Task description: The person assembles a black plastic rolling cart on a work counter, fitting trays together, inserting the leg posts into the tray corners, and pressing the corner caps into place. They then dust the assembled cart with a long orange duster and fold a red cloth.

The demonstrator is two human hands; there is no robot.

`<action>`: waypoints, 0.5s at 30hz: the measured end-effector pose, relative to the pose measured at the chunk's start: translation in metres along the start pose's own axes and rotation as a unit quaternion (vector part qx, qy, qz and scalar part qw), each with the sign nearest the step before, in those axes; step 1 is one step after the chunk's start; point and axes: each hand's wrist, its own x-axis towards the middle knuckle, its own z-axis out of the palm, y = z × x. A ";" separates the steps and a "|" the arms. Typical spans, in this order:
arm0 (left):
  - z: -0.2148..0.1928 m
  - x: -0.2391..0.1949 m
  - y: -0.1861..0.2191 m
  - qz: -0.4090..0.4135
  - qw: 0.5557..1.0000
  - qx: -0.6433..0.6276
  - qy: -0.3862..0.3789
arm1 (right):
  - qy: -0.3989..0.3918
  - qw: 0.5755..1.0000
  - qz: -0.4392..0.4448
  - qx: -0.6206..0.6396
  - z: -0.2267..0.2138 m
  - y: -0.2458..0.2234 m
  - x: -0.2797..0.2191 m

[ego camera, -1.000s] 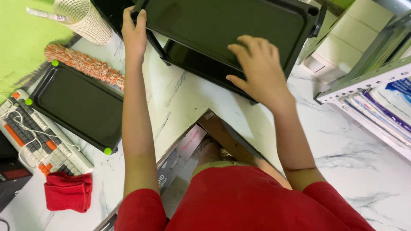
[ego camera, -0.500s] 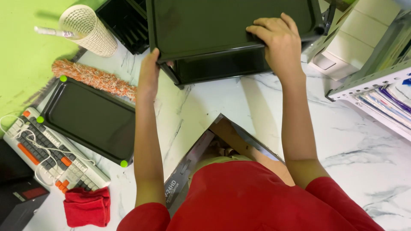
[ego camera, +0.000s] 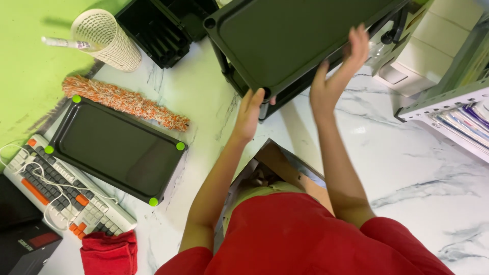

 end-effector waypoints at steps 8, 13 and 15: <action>0.002 0.015 -0.047 -0.009 0.998 0.064 0.023 | -0.100 0.840 0.348 0.405 0.019 -0.040 -0.077; 0.002 0.016 -0.070 0.021 0.999 0.031 0.038 | -0.131 0.787 0.446 0.406 0.042 -0.011 -0.103; 0.007 0.014 -0.070 0.017 0.998 0.020 0.054 | -0.131 0.787 0.461 0.388 0.042 -0.014 -0.101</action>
